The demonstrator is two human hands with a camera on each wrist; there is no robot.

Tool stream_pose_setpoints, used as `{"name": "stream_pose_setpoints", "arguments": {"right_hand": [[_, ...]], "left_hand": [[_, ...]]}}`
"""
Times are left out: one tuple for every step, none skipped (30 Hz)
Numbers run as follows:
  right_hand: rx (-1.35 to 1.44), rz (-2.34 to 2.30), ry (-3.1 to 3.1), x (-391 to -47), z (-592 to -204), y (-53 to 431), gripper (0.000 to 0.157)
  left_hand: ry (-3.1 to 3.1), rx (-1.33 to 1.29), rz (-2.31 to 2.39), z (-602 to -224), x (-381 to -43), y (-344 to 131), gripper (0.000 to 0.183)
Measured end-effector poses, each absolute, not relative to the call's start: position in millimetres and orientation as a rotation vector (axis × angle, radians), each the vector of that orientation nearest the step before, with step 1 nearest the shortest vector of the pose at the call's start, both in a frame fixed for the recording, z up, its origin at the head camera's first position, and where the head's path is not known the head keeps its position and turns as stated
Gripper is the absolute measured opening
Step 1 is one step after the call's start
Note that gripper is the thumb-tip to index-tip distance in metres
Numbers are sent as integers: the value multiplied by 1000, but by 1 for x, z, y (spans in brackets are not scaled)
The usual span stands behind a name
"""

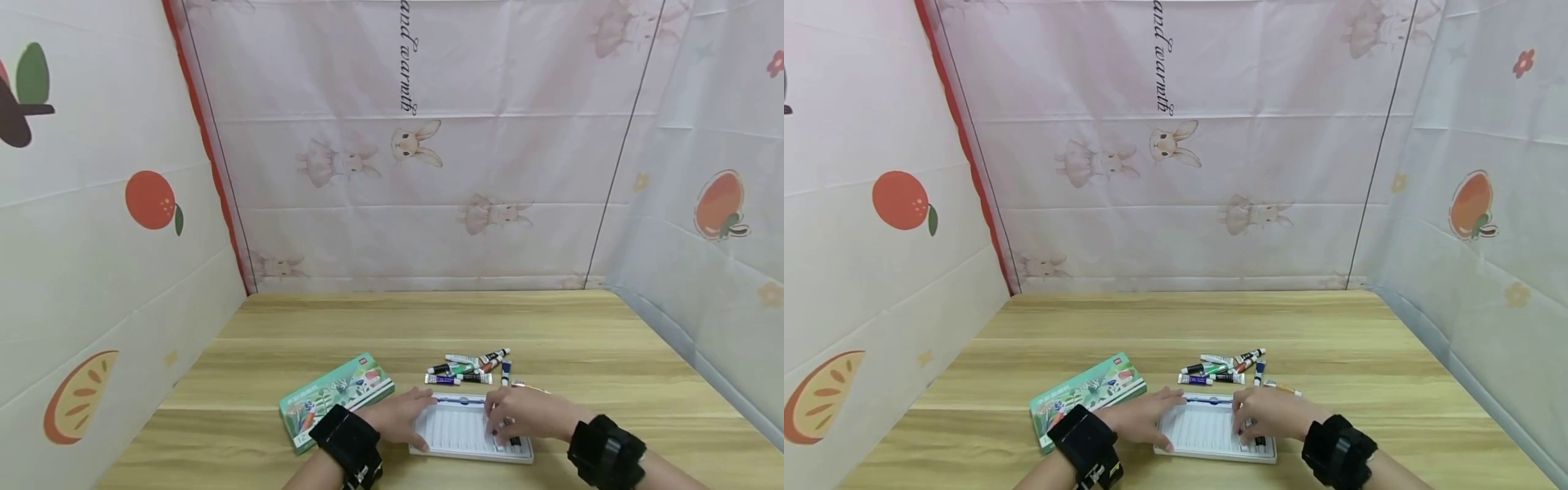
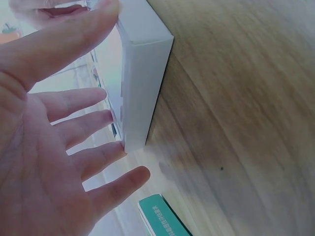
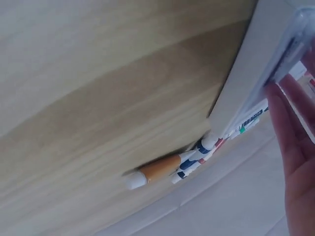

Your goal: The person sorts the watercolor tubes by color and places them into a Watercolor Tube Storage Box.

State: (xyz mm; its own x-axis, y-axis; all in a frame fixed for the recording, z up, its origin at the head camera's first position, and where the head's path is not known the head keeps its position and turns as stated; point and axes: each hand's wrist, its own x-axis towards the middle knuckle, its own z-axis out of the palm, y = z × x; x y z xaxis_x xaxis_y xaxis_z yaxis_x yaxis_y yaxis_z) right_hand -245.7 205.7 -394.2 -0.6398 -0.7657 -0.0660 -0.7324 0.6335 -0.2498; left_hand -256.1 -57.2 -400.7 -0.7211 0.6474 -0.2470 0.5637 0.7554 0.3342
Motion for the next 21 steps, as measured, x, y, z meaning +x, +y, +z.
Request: {"name": "stream_pose_setpoints", "arguments": {"right_hand": [[-1252, -283, 2703, -245, -395, 205, 17], [-1276, -260, 2717, -245, -396, 205, 16], [-1293, -236, 2733, -245, -397, 206, 17], [-1306, -218, 2752, -244, -398, 206, 17], [-1315, -210, 2767, -244, -400, 207, 18], [-1314, -211, 2781, -243, -401, 207, 19], [-1313, -211, 2796, -243, -402, 208, 22], [-1305, -219, 2807, -242, -404, 209, 25], [-1285, -234, 2819, -242, -405, 210, 28], [-1266, -255, 2825, -242, -406, 210, 31], [-1250, -280, 2825, -241, -406, 210, 32], [-1228, -302, 2822, -242, -407, 211, 32], [-1218, -319, 2819, -242, -407, 211, 31], [-1200, -344, 2812, -243, -406, 211, 29], [-1186, -361, 2805, -243, -406, 211, 26], [-1184, -375, 2800, -245, -405, 210, 24], [-1191, -382, 2796, -246, -404, 210, 22], [-1198, -384, 2793, -247, -404, 210, 20], [-1209, -387, 2793, -248, -404, 209, 18], [-1214, -393, 2791, -249, -404, 208, 17], [-1222, -393, 2791, -249, -404, 207, 16]], "left_hand": [[2606, 929, 329, -400, -256, -57, 76], [2608, 926, 325, -400, -256, -57, 76], [2608, 919, 324, -400, -256, -56, 76], [2608, 913, 323, -399, -256, -56, 76], [2609, 907, 321, -398, -256, -55, 76], [2609, 902, 319, -398, -256, -55, 76], [2609, 899, 317, -397, -256, -55, 75], [2607, 896, 313, -396, -256, -55, 75], [2606, 895, 309, -396, -256, -54, 75], [2606, 892, 305, -395, -256, -54, 75], [2607, 890, 302, -395, -255, -54, 75], [2606, 890, 301, -395, -255, -54, 75], [2604, 891, 302, -395, -255, -54, 75], [2604, 894, 304, -396, -256, -54, 75], [2605, 899, 307, -397, -256, -54, 75], [2604, 901, 311, -397, -256, -55, 75], [2605, 911, 312, -398, -256, -55, 75], [2605, 919, 313, -400, -256, -55, 75], [2606, 923, 314, -401, -257, -55, 75], [2607, 927, 311, -401, -257, -55, 75], [2606, 928, 309, -402, -257, -55, 75]]}}
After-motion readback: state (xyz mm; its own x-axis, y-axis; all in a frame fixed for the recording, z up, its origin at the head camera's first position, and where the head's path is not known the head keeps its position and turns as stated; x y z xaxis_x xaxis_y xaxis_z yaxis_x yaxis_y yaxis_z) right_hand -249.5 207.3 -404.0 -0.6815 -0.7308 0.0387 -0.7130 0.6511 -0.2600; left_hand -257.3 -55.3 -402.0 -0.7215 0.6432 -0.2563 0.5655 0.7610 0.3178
